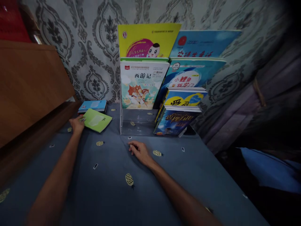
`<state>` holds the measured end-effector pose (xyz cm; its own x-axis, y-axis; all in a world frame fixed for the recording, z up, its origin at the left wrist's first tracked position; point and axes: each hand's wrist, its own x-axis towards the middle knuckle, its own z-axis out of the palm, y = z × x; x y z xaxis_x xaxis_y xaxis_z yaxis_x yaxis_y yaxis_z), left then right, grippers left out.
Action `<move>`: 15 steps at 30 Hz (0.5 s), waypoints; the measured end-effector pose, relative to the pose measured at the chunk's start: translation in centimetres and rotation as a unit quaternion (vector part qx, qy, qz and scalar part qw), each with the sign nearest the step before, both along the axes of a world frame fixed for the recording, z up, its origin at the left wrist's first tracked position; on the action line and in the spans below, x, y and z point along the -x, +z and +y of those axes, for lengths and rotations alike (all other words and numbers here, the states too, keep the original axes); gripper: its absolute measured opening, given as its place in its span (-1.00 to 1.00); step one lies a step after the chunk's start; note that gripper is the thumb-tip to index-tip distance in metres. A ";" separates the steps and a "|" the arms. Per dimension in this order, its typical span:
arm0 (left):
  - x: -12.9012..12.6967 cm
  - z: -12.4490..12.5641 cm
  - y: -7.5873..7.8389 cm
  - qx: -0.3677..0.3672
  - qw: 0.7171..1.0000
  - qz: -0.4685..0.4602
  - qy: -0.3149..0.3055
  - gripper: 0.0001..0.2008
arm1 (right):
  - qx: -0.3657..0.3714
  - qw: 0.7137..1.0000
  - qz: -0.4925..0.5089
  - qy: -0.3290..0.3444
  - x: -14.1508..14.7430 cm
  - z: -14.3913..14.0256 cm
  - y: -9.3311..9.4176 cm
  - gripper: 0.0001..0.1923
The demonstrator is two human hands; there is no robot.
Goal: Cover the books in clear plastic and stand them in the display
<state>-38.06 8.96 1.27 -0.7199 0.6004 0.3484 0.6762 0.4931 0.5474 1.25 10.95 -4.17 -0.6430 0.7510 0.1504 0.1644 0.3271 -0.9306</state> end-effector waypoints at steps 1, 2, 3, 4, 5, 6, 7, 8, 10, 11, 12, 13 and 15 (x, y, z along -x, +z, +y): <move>-0.4 -0.8 -0.3 -0.002 1.000 0.002 0.009 -0.60 | 0.001 1.000 0.004 0.001 0.0 0.0 0.0 -0.72; -0.9 -1.7 -0.7 -0.002 1.000 0.004 0.021 -0.59 | 0.003 1.000 0.009 0.003 0.0 0.0 0.1 -0.72; -1.4 -2.8 -1.1 -0.002 1.000 0.010 0.027 -0.59 | 0.005 1.000 0.015 0.005 0.0 0.1 0.1 -0.73; -1.9 -4.0 -1.5 -0.003 0.999 0.017 0.026 -0.58 | 0.007 1.000 0.020 0.006 0.0 0.1 0.1 -0.74; -2.3 -5.3 -1.9 -0.004 0.999 0.025 0.023 -0.58 | 0.007 1.000 0.025 0.007 0.0 0.1 0.1 -0.74; -2.7 -6.7 -2.3 -0.006 0.999 0.041 0.006 -0.58 | 0.006 1.000 0.028 0.008 0.0 0.1 0.1 -0.75; -2.9 -8.0 -2.6 -0.004 0.999 0.047 -0.003 -0.57 | 0.005 1.000 0.029 0.007 0.0 0.2 0.0 -0.75; -3.0 -9.3 -2.8 0.002 0.999 0.050 -0.007 -0.57 | 0.003 1.000 0.027 0.007 0.0 0.2 0.0 -0.75; -3.1 -11.3 -2.9 0.027 0.997 0.066 -0.024 -0.59 | -0.002 1.000 0.021 0.006 0.1 0.2 0.0 -0.75; -3.0 -11.8 -2.6 0.043 0.995 0.079 -0.033 -0.59 | -0.004 1.000 0.017 0.005 0.1 0.3 0.0 -0.74; -3.0 -12.0 -2.3 0.057 0.993 0.095 -0.044 -0.60 | -0.007 1.000 0.014 0.005 0.1 0.3 -0.1 -0.74; -3.0 -11.7 -1.9 0.070 0.989 0.113 -0.058 -0.59 | -0.009 1.000 0.012 0.004 0.2 0.3 0.0 -0.74; -3.5 -10.1 -1.0 0.092 0.980 0.142 -0.100 -0.59 | -0.013 1.000 0.011 0.007 0.1 0.3 0.0 -0.73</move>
